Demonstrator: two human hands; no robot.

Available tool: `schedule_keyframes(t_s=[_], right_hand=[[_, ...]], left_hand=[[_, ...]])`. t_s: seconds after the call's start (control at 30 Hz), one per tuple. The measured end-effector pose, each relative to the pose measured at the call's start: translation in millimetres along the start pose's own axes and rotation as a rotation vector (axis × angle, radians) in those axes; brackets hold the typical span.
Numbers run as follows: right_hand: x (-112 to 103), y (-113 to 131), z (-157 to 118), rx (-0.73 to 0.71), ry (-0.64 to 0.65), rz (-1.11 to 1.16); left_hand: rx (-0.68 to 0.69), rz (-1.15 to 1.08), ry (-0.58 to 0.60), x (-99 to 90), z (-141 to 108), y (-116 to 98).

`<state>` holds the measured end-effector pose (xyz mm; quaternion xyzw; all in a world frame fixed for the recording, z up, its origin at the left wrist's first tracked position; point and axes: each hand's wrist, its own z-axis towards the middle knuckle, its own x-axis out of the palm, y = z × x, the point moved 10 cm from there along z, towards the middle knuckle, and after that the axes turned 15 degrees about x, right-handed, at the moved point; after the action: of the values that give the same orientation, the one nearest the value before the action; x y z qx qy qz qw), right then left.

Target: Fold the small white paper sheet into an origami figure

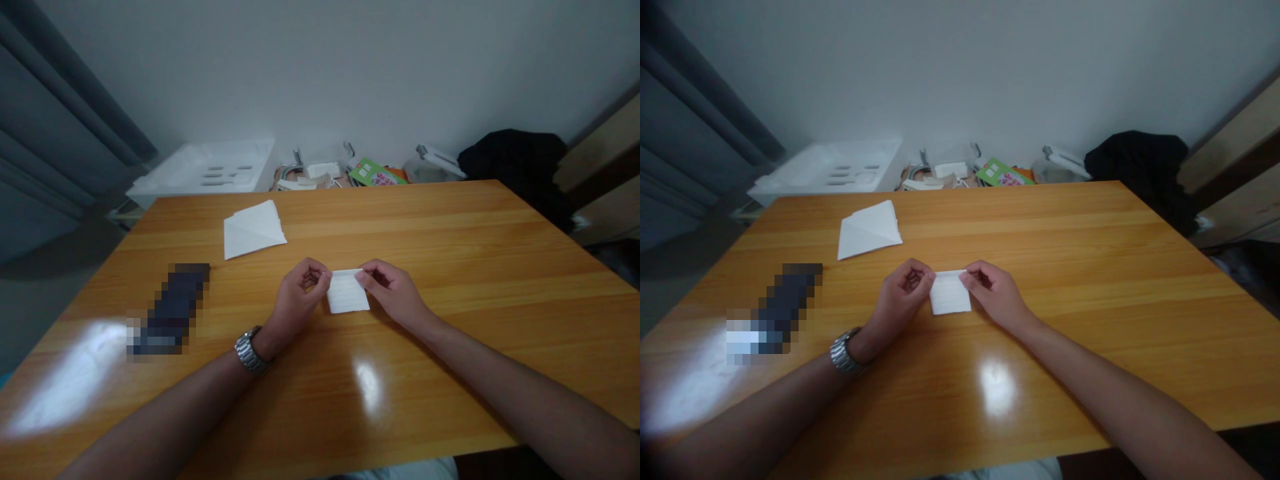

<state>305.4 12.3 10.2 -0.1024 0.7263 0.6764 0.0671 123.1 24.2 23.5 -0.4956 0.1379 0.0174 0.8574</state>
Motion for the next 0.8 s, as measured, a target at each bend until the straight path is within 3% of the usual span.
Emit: schedule_keyframes(t_s=[0.3, 0.43, 0.67, 0.8], right_hand=[[0.1, 10.5, -5.4, -0.068, -0.002, -0.036], [3.9, 16.0, -8.6, -0.113, 0.022, -0.078], [11.1, 12.2, -7.6, -0.068, 0.098, -0.083], [10.3, 15.7, -8.1, -0.098, 0.089, -0.108]], left_hand=[[-0.022, -0.133, 0.076, 12.2, -2.4, 1.3], [-0.025, -0.107, 0.073, 11.2, -3.2, 2.9], [0.046, -0.015, 0.110, 10.3, -1.1, -5.3], [-0.007, -0.033, 0.104, 9.6, -0.7, 0.2]])
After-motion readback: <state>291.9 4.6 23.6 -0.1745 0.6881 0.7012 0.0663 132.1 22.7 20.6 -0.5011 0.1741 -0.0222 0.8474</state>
